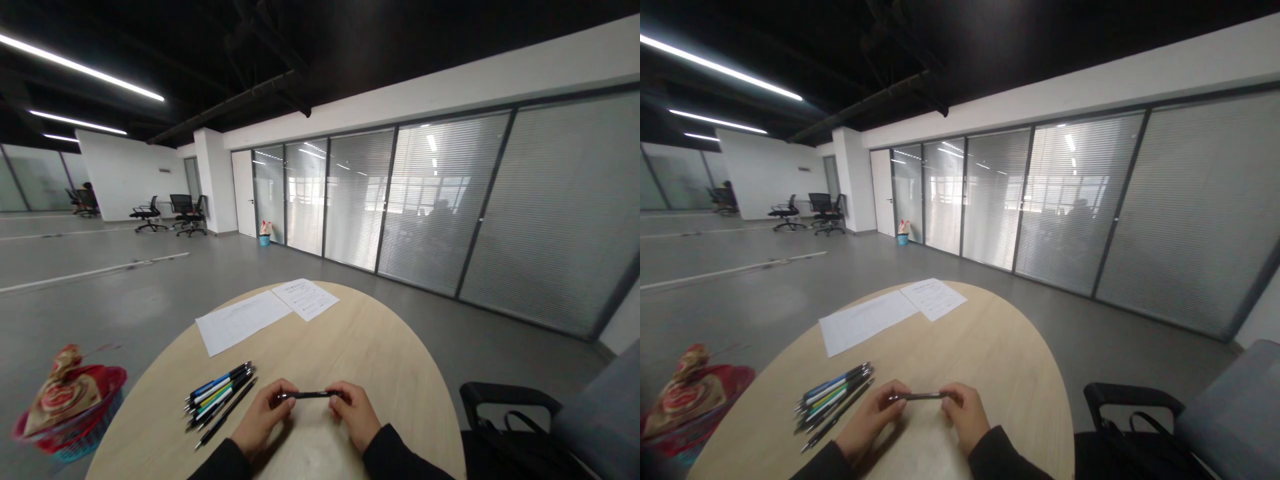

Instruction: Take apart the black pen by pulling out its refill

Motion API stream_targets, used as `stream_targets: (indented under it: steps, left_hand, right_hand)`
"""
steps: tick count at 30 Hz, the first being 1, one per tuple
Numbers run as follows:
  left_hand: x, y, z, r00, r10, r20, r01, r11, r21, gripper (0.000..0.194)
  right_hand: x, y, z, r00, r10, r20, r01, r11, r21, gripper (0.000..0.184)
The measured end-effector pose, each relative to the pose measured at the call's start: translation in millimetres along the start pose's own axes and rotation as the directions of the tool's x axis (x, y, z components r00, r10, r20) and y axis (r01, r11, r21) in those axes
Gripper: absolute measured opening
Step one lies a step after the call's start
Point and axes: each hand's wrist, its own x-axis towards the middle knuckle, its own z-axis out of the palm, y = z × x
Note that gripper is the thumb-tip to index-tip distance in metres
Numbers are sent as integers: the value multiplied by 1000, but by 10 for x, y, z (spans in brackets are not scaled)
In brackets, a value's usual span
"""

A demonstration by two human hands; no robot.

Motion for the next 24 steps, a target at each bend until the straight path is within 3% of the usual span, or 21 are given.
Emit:
stream_targets:
  steps: [5, 8, 15, 24]
  left_hand:
    - [-69, 42, -168, 999, -11, 44, -2, 957, 291, 37]
    - [-107, 44, -205, 999, -26, 35, 11, 929, 370, 33]
    - [-93, -39, -207, 1000, 3, -14, 2, 926, 376, 31]
    - [-92, -38, -201, 1000, -15, -15, 19, 953, 302, 35]
  right_hand:
    - [6, 52, -104, 994, -85, -62, 72, 981, -181, 26]
    - [6, 40, -118, 993, -105, -48, 90, 963, -253, 27]
    - [21, -14, -80, 990, -120, -71, 99, 964, -247, 23]
    - [95, 141, -56, 987, -48, -152, 43, 999, -33, 23]
